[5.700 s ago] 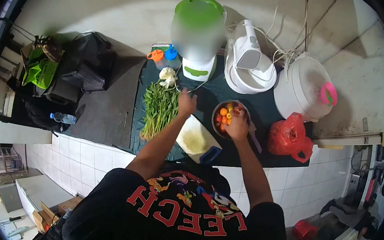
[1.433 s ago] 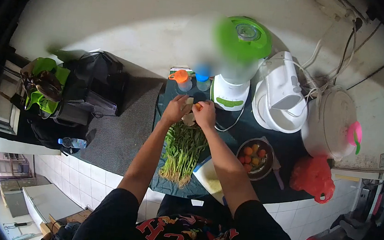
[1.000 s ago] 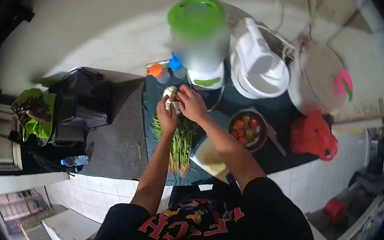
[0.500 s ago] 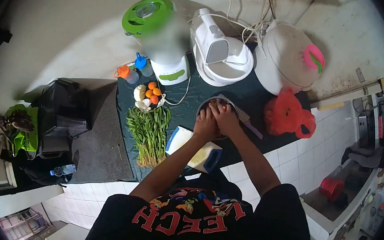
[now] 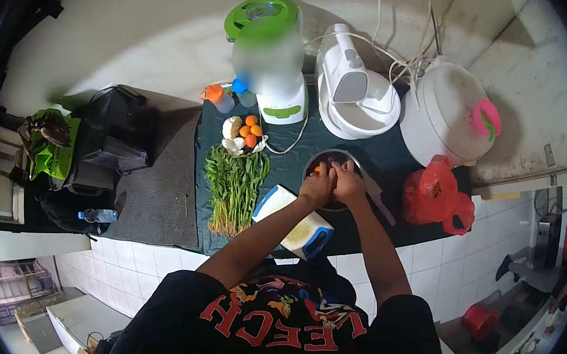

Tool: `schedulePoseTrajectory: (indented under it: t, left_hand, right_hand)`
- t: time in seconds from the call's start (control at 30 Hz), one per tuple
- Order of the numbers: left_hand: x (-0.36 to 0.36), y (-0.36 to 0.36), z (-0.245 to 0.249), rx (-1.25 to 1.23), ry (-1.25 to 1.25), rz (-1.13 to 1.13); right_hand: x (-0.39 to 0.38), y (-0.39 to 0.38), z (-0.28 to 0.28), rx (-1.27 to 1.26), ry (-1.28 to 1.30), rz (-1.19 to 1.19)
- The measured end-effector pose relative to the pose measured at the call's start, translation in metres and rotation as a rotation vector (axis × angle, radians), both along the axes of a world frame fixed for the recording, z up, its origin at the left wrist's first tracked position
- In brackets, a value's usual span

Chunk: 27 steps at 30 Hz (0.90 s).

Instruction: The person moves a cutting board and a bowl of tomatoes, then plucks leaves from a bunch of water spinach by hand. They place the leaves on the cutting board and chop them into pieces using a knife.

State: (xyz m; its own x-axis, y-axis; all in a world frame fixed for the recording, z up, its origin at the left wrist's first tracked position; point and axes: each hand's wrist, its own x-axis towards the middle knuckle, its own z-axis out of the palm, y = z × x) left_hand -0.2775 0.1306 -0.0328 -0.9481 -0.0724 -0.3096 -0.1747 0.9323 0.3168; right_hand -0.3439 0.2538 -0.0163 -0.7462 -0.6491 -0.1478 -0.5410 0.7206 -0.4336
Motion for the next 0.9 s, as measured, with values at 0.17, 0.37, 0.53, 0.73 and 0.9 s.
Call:
schedulePoseTrajectory:
  t: [0.17, 0.37, 0.53, 0.73, 0.9]
  left_hand:
    - [-0.005, -0.013, -0.006, 0.062, 0.104, -0.017]
    - [0.005, -0.047, 0.029, 0.539, 0.388, -0.074]
    - [0.016, -0.096, 0.02, 0.925, 0.918, 0.359]
    - [0.015, -0.234, 0.035, 0.411, 0.913, 0.598]
    - [-0.025, -0.293, 0.027, 0.237, 0.527, 0.564]
  right_hand:
    - [-0.001, -0.004, -0.017, 0.098, 0.065, -0.042]
    - [0.001, -0.009, -0.019, 0.189, 0.073, -0.043]
    - [0.0, -0.024, 0.034, -0.01, 0.116, -0.099]
    - [0.001, -0.125, 0.075, -0.349, -0.003, -0.018]
    - [0.007, -0.233, 0.035, -0.285, -0.027, 0.082]
